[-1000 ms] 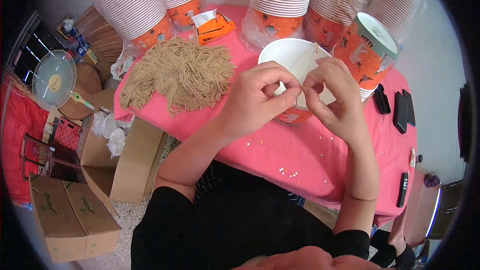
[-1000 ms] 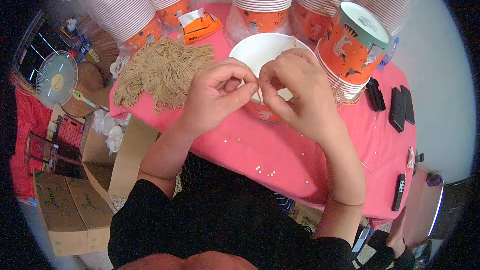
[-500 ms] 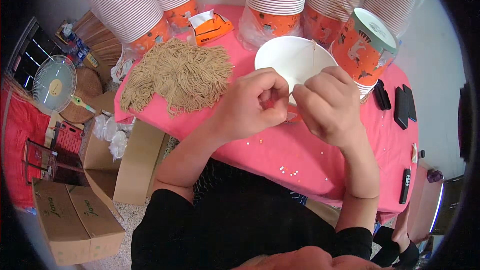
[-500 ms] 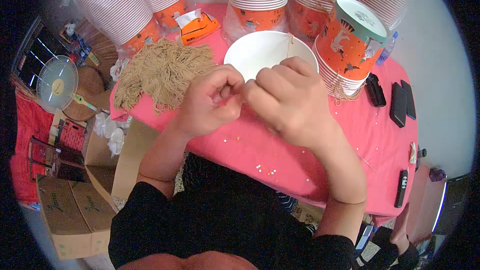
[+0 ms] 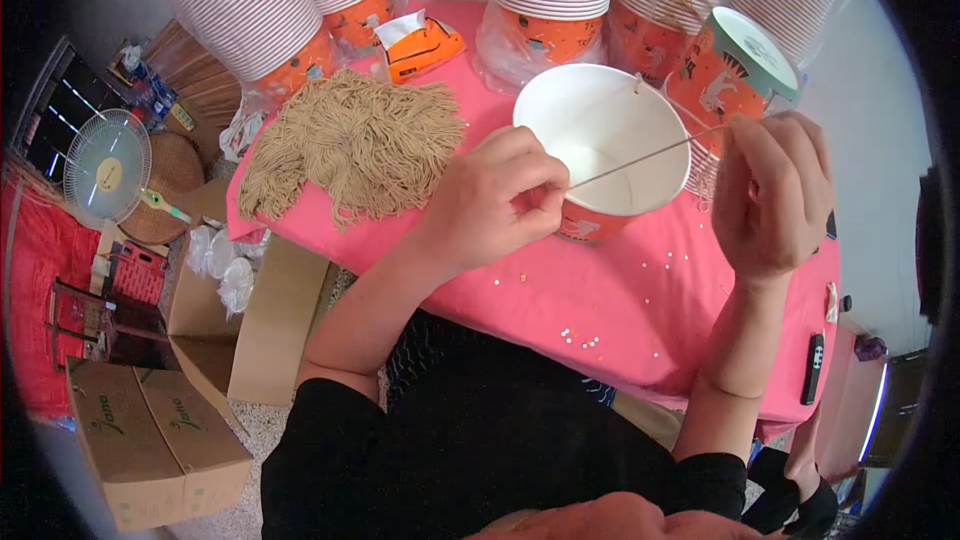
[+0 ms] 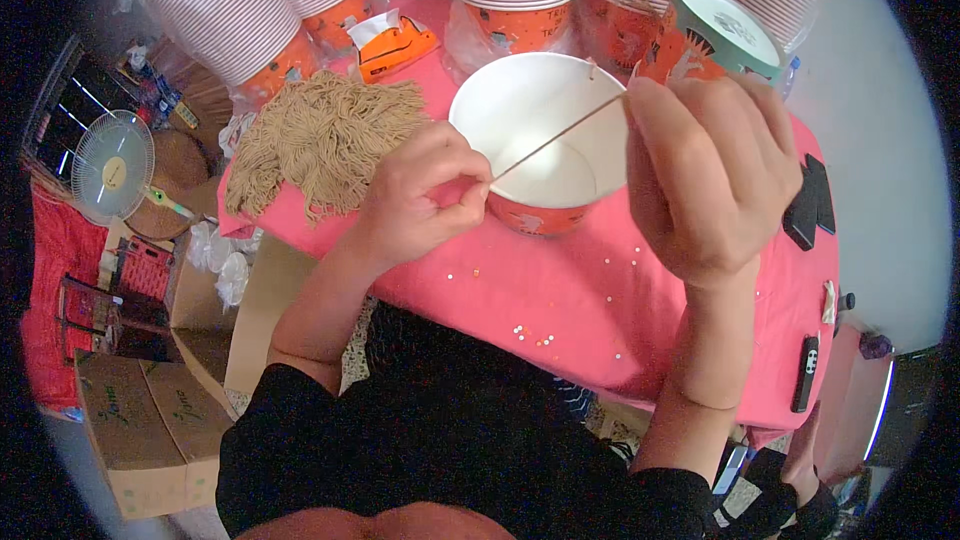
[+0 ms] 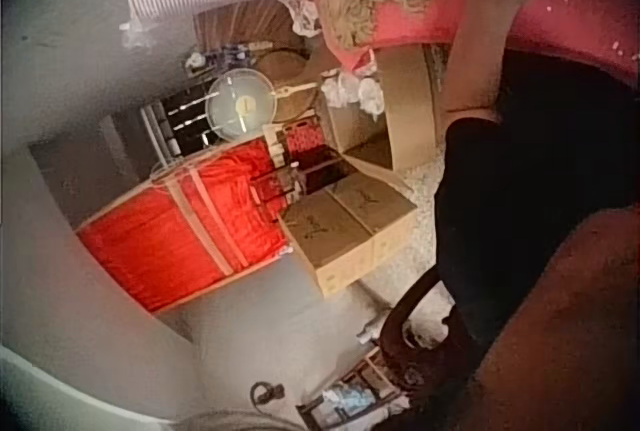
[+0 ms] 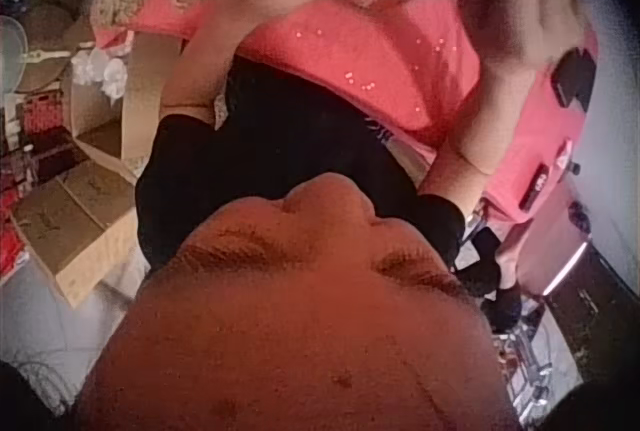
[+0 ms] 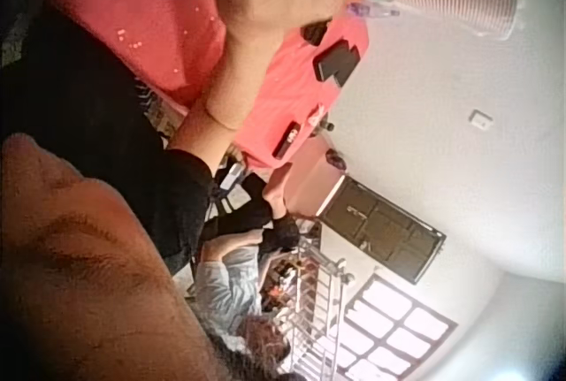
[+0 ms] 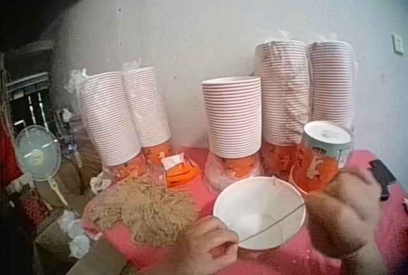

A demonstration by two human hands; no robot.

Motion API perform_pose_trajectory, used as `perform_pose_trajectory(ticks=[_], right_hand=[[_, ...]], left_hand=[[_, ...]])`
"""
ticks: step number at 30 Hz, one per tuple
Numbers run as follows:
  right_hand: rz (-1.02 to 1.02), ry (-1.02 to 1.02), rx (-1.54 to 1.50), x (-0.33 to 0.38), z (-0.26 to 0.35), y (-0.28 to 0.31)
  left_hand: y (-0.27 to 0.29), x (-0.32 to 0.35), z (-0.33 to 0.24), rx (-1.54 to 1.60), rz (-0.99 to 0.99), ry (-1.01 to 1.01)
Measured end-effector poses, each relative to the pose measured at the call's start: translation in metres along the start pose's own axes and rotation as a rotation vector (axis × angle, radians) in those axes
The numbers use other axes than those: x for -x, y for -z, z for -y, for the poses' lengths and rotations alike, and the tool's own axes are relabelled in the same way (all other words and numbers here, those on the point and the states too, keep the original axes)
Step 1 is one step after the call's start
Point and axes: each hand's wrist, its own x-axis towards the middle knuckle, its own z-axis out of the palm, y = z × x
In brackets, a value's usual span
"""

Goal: Attaching strings to paper buckets for packaging.

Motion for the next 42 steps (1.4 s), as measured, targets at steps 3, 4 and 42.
perform_pose_trajectory(ticks=[3, 4, 42], right_hand=[[0.054, -0.062, -0.031, 0.001, -0.002, 0.003], [0.093, -0.126, -0.052, 0.001, -0.002, 0.004], [0.259, -0.834, -0.319, -0.023, -0.114, 0.076]], left_hand=[[0.004, -0.003, -0.005, -0.065, 0.072, 0.023], [0.005, -0.002, -0.004, -0.064, 0.071, 0.025], [-0.024, 0.017, 0.077, 0.921, -0.059, 0.596]])
